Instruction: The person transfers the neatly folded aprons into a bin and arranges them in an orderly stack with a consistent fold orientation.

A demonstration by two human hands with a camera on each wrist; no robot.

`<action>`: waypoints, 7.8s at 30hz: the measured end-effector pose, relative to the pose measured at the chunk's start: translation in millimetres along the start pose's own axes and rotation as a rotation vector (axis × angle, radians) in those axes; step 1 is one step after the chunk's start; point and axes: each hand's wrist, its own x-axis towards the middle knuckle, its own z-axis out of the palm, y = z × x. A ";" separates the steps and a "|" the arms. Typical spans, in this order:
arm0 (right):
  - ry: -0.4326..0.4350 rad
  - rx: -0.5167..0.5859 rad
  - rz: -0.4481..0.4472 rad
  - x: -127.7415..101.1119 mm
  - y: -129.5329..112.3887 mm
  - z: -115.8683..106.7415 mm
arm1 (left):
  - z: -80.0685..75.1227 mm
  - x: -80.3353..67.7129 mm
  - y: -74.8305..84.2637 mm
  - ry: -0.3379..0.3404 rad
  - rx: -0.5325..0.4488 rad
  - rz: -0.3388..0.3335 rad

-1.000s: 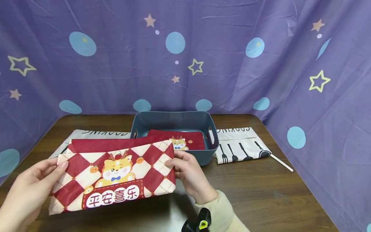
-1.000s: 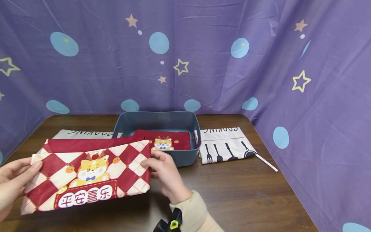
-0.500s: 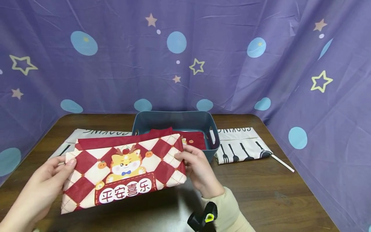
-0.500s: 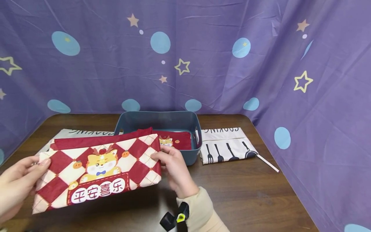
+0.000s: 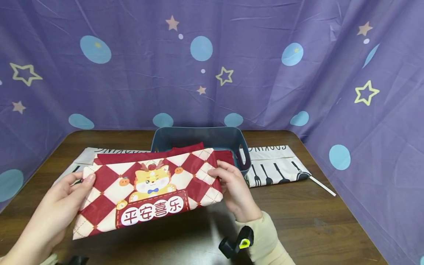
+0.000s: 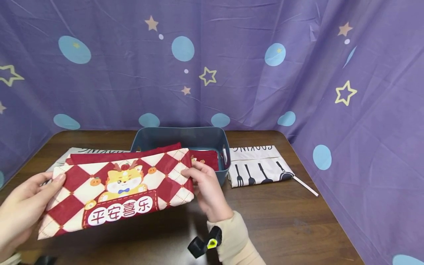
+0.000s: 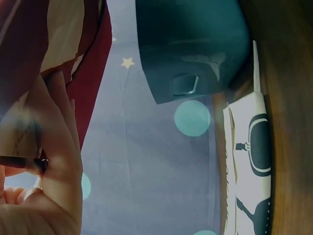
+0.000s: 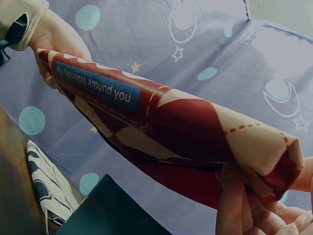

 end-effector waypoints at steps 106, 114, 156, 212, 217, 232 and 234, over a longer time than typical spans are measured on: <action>0.211 -0.293 -0.011 32.2 -50.9 -33.5 | 68.9 66.8 41.7 -0.057 -0.224 -0.050; 0.247 -0.296 0.014 41.1 -51.9 -33.7 | 74.5 73.8 43.7 -0.038 -0.254 -0.064; 0.266 -0.326 0.037 60.7 -39.4 -51.7 | 91.8 96.1 41.0 -0.023 -0.179 -0.128; 0.206 -0.405 -0.151 37.0 -49.2 -55.0 | 88.6 86.5 56.0 -0.098 -0.309 -0.056; 0.220 -0.386 -0.163 32.0 -52.4 -56.3 | 91.9 82.0 58.8 -0.108 -0.326 -0.036; 0.192 -0.307 -0.198 15.9 -54.4 -60.9 | 109.4 68.9 61.7 -0.117 -0.391 -0.007; 0.192 -0.298 -0.206 14.4 -53.9 -61.6 | 113.3 67.2 60.4 -0.126 -0.404 -0.015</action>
